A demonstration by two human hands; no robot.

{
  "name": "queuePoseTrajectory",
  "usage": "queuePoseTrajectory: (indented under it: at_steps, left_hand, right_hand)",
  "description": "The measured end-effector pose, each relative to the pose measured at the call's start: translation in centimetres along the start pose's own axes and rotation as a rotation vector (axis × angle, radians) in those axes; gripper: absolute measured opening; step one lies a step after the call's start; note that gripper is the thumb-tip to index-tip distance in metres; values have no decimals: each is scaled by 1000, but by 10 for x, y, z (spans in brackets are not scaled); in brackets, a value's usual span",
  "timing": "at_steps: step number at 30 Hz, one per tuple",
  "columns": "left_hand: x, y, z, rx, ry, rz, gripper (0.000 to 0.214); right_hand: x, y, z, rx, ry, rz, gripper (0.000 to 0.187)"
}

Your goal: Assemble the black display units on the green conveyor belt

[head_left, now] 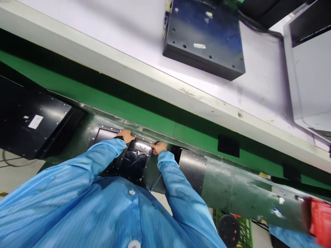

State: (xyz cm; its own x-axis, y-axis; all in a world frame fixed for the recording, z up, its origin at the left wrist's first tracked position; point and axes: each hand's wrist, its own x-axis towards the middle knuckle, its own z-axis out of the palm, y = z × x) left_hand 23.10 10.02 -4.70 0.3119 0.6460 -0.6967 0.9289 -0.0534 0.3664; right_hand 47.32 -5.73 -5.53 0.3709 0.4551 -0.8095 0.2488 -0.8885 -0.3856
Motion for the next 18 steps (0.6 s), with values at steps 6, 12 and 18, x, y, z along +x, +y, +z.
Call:
queuePoseTrajectory:
  at_steps: [6,12,18]
  left_hand:
    - [-5,7,-8,57,14,19,45]
    - [-69,-19,22,132,2,14,43]
    - [-155,-91,93,200,-129,33,49]
  right_hand:
    - [-2,-3,2,-24,71,-2,40]
    - [-52,31,40,-194,318,-101,40]
    - [-128,112,115,-301,170,-62,38]
